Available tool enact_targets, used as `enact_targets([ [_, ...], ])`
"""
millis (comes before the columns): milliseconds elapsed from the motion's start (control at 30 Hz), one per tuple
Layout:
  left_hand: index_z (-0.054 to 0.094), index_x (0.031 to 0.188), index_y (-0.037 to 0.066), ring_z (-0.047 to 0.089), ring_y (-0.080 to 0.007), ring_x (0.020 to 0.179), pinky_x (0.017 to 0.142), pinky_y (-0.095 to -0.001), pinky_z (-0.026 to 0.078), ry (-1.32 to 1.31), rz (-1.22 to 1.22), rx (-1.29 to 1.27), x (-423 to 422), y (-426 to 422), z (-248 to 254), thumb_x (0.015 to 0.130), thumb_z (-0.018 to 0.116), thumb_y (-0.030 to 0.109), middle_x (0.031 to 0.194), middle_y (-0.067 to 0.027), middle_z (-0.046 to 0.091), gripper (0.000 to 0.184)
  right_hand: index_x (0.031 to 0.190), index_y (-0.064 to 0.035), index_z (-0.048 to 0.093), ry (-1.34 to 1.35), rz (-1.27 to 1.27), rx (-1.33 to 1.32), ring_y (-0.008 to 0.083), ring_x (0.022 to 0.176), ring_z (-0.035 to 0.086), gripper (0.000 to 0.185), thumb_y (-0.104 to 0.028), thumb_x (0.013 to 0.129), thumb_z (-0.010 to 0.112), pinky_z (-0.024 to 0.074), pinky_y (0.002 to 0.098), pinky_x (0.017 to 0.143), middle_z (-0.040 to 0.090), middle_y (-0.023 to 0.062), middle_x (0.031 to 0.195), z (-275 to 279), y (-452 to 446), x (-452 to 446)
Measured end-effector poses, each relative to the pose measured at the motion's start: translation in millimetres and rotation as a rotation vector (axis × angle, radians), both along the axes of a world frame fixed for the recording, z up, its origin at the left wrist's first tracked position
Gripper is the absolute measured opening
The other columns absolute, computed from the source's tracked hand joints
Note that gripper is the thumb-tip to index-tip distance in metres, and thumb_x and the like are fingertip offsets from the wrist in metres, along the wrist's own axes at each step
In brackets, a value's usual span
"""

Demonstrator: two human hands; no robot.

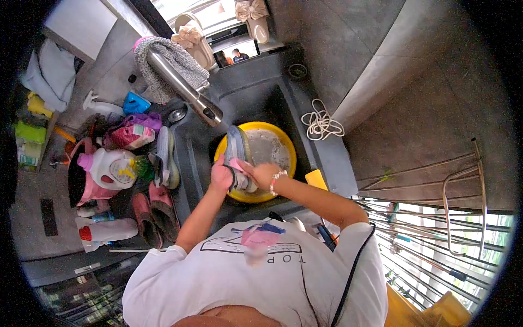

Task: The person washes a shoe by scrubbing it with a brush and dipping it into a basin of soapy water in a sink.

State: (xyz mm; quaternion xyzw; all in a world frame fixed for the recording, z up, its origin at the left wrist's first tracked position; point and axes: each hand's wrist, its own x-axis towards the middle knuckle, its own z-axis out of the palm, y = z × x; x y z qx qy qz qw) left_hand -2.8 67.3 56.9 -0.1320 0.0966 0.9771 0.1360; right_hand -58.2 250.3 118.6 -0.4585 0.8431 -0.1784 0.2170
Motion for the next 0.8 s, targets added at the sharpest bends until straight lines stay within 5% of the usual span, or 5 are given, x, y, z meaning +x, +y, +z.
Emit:
enact_targets([
  [533,0.039,0.132,0.006,0.044,-0.0332,0.119,0.102,-0.0495,0.031,-0.076,0.043,0.100,4.7,4.7,5.7,0.096,0.030,0.042,0.130,-0.0155,0.045,0.051,0.137,-0.0323,0.030,0.050,-0.139,0.006,0.0353,0.063,0.062,0.044,-0.037,0.094,0.036,0.0474,0.0474,0.055,0.063,0.0167,0.073,4.4,-2.0,-7.9],
  [800,0.034,0.135,0.007,0.044,-0.0321,0.120,0.102,-0.0484,0.032,-0.003,0.053,0.111,12.1,10.7,6.2,0.094,0.041,0.036,0.131,-0.0151,0.045,0.051,0.135,-0.0320,0.033,0.092,-0.211,0.020,0.0362,0.064,0.062,0.042,-0.039,0.093,0.036,0.0480,0.0479,0.056,0.064,0.0176,0.075,4.8,-8.7,-24.6],
])
